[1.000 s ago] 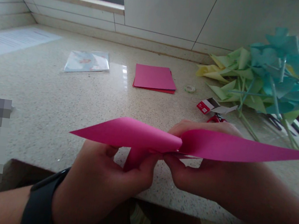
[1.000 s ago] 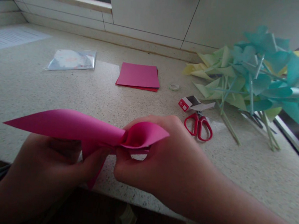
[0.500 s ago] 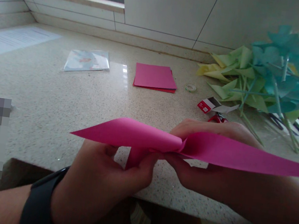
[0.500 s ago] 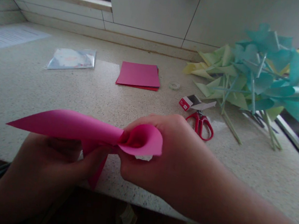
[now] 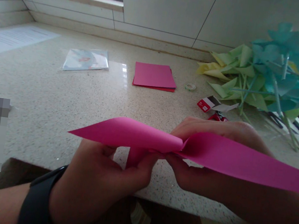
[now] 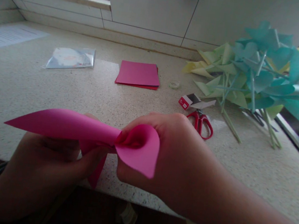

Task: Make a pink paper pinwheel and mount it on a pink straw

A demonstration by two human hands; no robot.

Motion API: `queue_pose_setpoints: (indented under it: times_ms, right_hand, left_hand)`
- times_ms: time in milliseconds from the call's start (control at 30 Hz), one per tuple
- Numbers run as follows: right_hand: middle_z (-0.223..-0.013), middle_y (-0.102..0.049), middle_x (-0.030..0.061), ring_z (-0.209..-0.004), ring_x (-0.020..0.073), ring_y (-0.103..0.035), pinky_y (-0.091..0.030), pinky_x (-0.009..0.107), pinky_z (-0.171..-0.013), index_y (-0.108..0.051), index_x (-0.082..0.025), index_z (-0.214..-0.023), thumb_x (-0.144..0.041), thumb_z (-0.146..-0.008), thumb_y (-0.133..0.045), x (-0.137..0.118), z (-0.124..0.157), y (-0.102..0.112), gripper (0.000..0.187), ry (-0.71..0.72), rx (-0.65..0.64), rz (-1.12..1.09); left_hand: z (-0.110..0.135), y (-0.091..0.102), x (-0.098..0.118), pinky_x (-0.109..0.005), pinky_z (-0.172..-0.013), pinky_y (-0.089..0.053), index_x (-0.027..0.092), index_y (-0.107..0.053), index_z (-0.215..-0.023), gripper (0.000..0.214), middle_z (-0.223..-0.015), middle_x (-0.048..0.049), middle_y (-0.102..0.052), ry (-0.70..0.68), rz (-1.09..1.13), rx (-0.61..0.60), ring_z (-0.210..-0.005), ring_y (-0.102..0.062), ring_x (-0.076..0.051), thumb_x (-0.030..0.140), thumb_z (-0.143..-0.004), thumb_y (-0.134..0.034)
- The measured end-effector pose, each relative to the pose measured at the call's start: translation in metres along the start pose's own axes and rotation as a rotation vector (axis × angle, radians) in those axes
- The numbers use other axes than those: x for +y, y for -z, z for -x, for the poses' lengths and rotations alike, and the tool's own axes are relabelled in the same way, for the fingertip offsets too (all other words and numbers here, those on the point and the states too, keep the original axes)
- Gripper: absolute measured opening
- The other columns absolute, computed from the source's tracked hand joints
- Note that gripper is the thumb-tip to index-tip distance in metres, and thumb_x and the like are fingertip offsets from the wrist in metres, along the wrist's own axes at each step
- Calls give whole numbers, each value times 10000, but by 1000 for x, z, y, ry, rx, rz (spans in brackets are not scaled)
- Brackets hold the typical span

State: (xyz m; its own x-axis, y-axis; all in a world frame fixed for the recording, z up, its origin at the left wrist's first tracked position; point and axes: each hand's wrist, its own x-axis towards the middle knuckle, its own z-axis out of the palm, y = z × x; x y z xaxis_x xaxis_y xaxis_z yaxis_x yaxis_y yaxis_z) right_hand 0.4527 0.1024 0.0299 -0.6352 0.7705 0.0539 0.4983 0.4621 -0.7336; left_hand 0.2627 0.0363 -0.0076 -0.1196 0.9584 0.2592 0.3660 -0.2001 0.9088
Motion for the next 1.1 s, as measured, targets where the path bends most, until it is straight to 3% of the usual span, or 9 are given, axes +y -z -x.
queue_pose_setpoints:
  times_ms: [333,567,900,1100]
  right_hand:
    - [-679,-699,-17,-568,132,-600,-420,236,-479,-758,-234,-727,-220,-696,-784,-3,-6,-2,43,0,-26,-101]
    - [-688,-711,-15,-577,146,-613,-446,240,-500,-754,-227,-764,-226,-685,-774,-5,-3,-3,82,-44,-45,-34]
    - [-615,-647,-32,-587,140,-586,-432,231,-519,-695,-214,-721,-212,-723,-705,-6,-6,-2,11,-98,-124,19]
    - [-605,-607,-22,-573,139,-555,-378,227,-471,-674,-198,-701,-191,-705,-675,-9,-6,-5,8,-120,-115,-9]
  left_hand:
    - [1,0,-1,-229,-625,-598,259,-749,-832,176,-718,58,-751,21,18,-13,-653,-709,-149,124,-730,-703]
    - [0,-1,0,-247,-642,-614,258,-752,-826,141,-706,54,-756,-4,9,-4,-638,-713,-151,161,-731,-715]
    - [-1,-1,-1,-196,-453,-480,251,-745,-823,151,-628,50,-691,-12,-51,-26,-523,-612,-124,143,-745,-674]
    - [2,0,0,-220,-586,-563,231,-708,-757,115,-677,43,-708,-41,-64,-45,-605,-666,-138,132,-739,-652]
